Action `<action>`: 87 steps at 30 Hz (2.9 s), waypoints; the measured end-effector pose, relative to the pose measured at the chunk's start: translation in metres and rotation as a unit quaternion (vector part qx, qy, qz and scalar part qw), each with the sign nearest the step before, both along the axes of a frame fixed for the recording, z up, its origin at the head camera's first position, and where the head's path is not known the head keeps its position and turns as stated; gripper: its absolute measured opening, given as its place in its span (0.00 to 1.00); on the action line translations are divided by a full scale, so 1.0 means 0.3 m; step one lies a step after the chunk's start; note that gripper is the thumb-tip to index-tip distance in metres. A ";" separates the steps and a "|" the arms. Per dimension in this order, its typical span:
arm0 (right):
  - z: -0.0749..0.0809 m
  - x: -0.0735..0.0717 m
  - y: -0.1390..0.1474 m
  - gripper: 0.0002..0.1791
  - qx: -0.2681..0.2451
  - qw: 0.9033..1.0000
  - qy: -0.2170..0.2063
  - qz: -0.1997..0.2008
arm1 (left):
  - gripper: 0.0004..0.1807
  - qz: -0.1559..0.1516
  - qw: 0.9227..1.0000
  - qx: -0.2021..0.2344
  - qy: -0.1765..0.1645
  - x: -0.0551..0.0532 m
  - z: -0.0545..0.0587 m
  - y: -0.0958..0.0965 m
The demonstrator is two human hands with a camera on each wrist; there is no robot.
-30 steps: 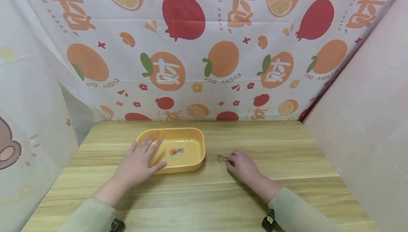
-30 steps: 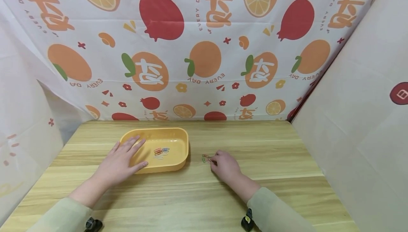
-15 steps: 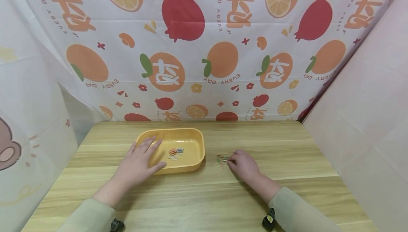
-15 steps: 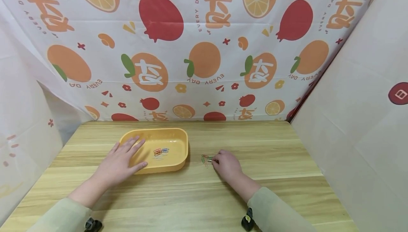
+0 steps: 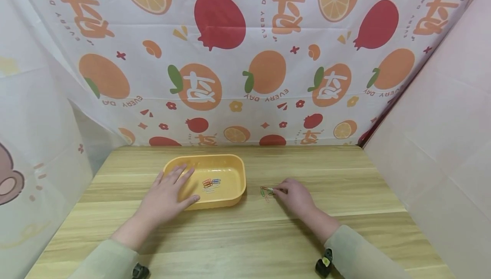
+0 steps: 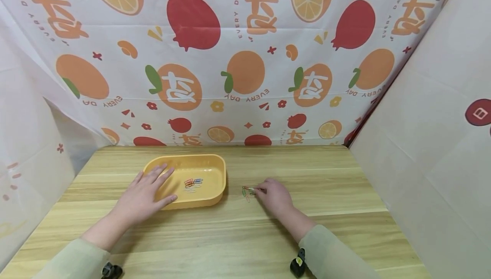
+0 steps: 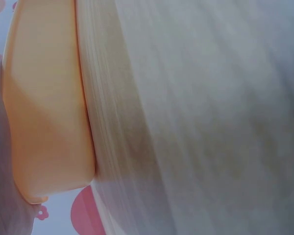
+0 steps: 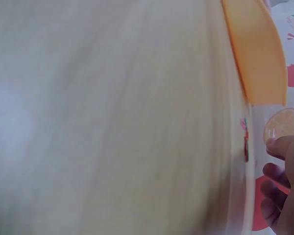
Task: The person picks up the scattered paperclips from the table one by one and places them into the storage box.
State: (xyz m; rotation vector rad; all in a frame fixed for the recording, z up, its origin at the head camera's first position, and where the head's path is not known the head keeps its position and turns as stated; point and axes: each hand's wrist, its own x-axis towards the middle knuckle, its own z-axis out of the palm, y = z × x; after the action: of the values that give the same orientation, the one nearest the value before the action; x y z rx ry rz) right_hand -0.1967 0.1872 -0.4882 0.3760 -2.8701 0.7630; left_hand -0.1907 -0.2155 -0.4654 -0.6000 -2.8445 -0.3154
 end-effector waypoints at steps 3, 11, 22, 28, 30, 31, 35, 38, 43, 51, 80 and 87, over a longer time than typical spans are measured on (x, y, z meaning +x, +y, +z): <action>0.012 -0.007 0.004 0.05 -0.047 0.999 -0.014 -0.008 | 0.49 0.002 1.000 -0.004 -0.005 -0.001 -0.001 -0.001; 0.037 -0.018 0.006 0.06 -0.096 0.995 -0.026 -0.013 | 0.50 0.002 1.000 0.000 -0.007 0.004 0.002 -0.002; 0.063 -0.034 -0.021 0.09 -0.090 0.995 -0.035 -0.009 | 0.50 0.005 1.000 -0.001 -0.008 0.007 0.003 -0.003; 0.097 -0.056 -0.079 0.10 -0.106 0.993 -0.044 -0.003 | 0.49 0.004 1.000 0.001 -0.004 0.007 0.002 -0.003; 0.110 -0.064 -0.104 0.11 -0.117 0.992 -0.045 0.004 | 0.49 0.002 1.000 0.001 -0.004 0.006 0.001 -0.002; 0.118 -0.069 -0.117 0.11 -0.124 0.991 -0.045 0.009 | 0.49 0.002 1.000 0.000 -0.004 0.006 0.001 -0.001; 0.140 -0.089 -0.175 0.11 -0.148 0.988 -0.043 0.031 | 0.49 0.002 1.000 -0.002 -0.004 0.005 0.001 -0.001; 0.147 -0.106 -0.224 0.11 -0.166 0.984 -0.042 0.045 | 0.49 0.003 1.000 -0.002 -0.006 0.007 0.004 -0.002; 0.158 -0.125 -0.307 0.11 -0.194 0.979 -0.043 0.047 | 0.48 0.000 1.000 -0.001 -0.010 0.013 0.010 0.001; 0.171 -0.152 -0.413 0.11 -0.189 0.980 -0.021 0.062 | 0.46 0.002 1.000 -0.008 -0.012 0.017 0.016 0.006; 0.179 -0.220 -0.560 0.08 0.090 0.989 -0.022 0.111 | 0.46 -0.003 1.000 -0.012 -0.005 0.007 0.006 -0.001; 0.164 -0.241 -0.593 0.08 0.204 0.968 0.002 0.143 | 0.47 0.000 1.000 -0.017 -0.016 0.006 0.009 -0.001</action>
State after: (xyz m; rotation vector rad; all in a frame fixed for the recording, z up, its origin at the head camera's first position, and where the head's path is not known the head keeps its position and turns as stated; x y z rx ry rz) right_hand -0.2689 0.0092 -0.4390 0.8549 -2.9932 0.1912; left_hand -0.1888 -0.2158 -0.4627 -0.6072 -2.8863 -0.2806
